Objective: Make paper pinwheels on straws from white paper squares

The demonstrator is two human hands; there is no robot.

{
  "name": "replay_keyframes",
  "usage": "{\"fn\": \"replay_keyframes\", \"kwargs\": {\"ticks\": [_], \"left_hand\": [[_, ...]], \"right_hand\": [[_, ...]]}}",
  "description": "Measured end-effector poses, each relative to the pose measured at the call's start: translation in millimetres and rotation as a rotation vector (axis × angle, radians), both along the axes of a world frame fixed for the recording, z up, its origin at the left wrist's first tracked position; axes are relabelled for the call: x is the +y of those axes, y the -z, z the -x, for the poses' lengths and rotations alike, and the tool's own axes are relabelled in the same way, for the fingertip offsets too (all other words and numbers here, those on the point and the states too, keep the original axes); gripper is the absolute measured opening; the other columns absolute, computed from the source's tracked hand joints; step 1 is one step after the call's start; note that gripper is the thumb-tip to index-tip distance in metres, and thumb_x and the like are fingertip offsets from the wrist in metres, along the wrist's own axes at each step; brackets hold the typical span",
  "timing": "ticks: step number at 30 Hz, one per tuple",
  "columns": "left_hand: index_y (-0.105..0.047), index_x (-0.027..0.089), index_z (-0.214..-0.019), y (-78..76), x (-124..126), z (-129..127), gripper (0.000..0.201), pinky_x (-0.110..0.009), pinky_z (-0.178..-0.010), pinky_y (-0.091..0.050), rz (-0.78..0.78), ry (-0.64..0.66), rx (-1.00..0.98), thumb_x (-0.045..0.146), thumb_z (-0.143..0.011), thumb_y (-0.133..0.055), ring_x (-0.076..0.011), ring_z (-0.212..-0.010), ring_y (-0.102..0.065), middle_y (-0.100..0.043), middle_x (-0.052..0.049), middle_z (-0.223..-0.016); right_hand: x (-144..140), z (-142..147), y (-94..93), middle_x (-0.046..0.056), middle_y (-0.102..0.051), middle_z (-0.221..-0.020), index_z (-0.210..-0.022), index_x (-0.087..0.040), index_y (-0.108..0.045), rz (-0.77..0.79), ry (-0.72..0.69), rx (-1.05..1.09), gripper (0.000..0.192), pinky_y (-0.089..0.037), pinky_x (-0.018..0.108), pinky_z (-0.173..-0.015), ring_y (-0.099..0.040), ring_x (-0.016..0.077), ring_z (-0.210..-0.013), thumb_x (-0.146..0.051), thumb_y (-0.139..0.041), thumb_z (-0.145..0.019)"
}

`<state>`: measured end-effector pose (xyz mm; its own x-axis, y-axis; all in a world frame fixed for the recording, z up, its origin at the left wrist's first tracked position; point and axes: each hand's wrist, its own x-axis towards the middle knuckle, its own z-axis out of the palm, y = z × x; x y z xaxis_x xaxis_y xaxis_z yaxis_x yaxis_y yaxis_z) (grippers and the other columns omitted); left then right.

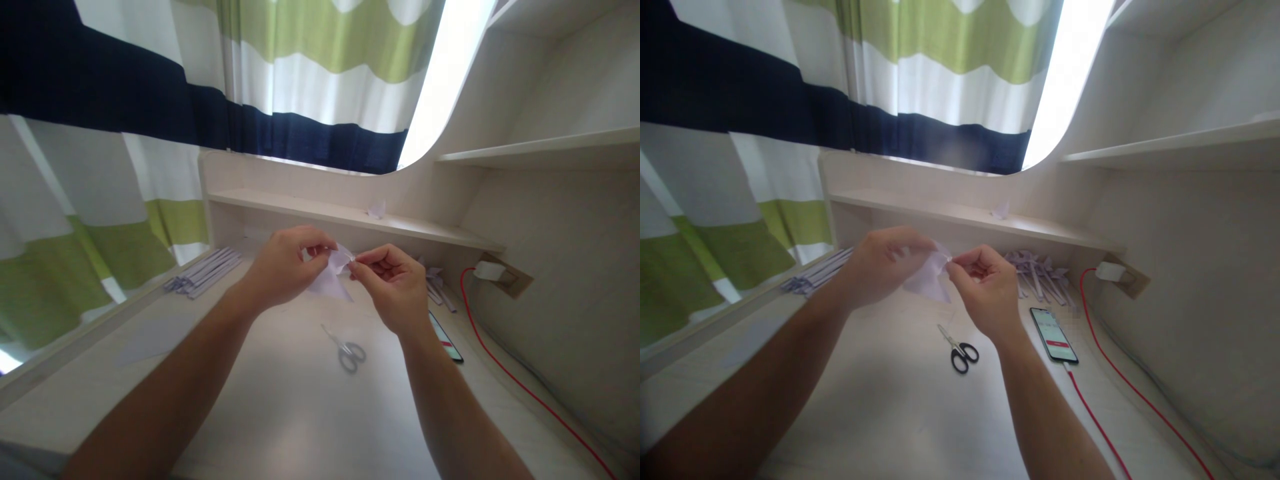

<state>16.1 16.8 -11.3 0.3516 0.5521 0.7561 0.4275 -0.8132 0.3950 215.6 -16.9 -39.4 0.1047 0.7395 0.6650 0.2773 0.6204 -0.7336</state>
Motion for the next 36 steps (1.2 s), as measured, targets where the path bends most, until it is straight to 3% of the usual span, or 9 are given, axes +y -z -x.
{"fn": "replay_keyframes", "kwargs": {"ticks": [16, 24, 36], "left_hand": [[-0.078, 0.02, -0.091, -2.3, 0.0, 2.9, 0.008, -0.027, -0.073, -0.048, -0.029, 0.07, 0.036, 0.021, -0.091, -0.07, -0.0148, -0.081, -0.069, -0.077, 0.0, -0.089], [-0.079, 0.02, -0.092, -3.0, 0.0, 3.3, 0.009, -0.028, -0.078, -0.05, -0.013, 0.143, 0.031, 0.021, -0.092, -0.07, -0.0154, -0.085, -0.069, -0.077, -0.001, -0.092], [-0.079, 0.022, -0.096, -2.4, 1.9, 7.4, 0.011, -0.027, -0.078, -0.05, 0.001, 0.149, 0.028, 0.019, -0.091, -0.07, -0.0142, -0.086, -0.07, -0.078, 0.0, -0.093]], "right_hand": [[-2.0, -1.3, 2.5, 0.004, -0.077, -0.08, -0.085, -0.021, -0.073, -0.041, -0.013, -0.023, 0.01, -0.059, 0.036, -0.071, -0.073, 0.0201, -0.073, -0.023, -0.082, -0.082], [-3.7, -1.3, 3.7, 0.005, -0.077, -0.082, -0.086, -0.021, -0.073, -0.047, -0.031, -0.041, 0.009, -0.06, 0.037, -0.074, -0.074, 0.0204, -0.074, -0.022, -0.082, -0.082], [-5.0, -1.5, 1.9, 0.005, -0.077, -0.082, -0.085, -0.021, -0.073, -0.057, -0.039, -0.043, 0.009, -0.059, 0.037, -0.073, -0.073, 0.0204, -0.074, -0.021, -0.081, -0.082]]}}
